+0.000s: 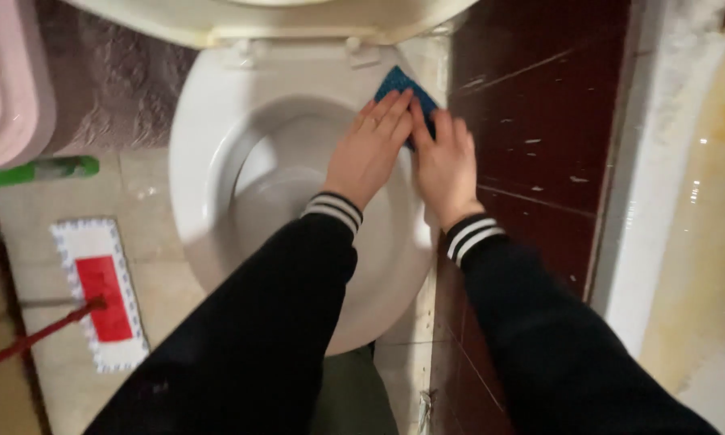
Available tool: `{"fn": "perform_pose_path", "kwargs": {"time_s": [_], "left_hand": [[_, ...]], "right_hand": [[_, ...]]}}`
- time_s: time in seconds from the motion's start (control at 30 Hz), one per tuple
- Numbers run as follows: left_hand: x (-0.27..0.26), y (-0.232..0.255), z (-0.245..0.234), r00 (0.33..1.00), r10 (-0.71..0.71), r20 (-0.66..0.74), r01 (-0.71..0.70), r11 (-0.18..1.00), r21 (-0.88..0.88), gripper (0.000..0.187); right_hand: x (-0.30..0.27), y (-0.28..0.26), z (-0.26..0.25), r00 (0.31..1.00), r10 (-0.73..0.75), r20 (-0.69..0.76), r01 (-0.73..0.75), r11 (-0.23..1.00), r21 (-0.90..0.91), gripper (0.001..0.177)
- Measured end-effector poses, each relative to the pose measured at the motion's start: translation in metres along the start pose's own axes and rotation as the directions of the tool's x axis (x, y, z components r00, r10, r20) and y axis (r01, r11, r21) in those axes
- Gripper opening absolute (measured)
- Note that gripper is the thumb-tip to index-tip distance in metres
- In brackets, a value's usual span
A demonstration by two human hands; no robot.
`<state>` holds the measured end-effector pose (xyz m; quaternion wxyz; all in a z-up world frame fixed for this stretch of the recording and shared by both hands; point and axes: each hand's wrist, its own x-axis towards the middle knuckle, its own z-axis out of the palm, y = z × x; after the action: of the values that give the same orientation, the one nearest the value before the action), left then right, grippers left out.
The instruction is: Cleaning bathroom fixtures including the toilet, bathtub, and faucet using a cloth, sponge, and cleaning liquid.
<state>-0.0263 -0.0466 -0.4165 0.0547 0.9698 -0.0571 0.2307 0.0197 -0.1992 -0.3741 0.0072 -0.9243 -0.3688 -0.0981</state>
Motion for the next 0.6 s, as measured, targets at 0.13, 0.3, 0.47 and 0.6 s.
{"fn": "perform_pose_path", "kwargs": {"time_s": [0.13,0.3,0.47,0.6], "left_hand": [[-0.010,-0.062,-0.011,0.993,-0.063,0.098,0.071,0.994,-0.088,0.034],[-0.052,-0.149,-0.061,0.930,-0.188,0.317,0.210,0.977,-0.036,0.047],[-0.102,-0.207,-0.100,0.781,-0.410,0.471,0.548,0.811,-0.204,0.055],[-0.121,-0.207,-0.154,0.726,-0.478,0.494,0.669,0.658,-0.347,0.046]], "right_hand": [[0.049,-0.041,0.006,0.992,-0.129,0.000,0.128,0.984,0.127,0.037],[0.115,-0.126,0.003,0.968,-0.242,-0.071,0.251,0.902,0.350,0.036],[0.129,-0.206,0.010,0.961,-0.276,-0.023,0.262,0.879,0.398,0.042],[0.111,-0.238,0.009,0.936,-0.346,0.065,0.283,0.849,0.446,0.040]]}}
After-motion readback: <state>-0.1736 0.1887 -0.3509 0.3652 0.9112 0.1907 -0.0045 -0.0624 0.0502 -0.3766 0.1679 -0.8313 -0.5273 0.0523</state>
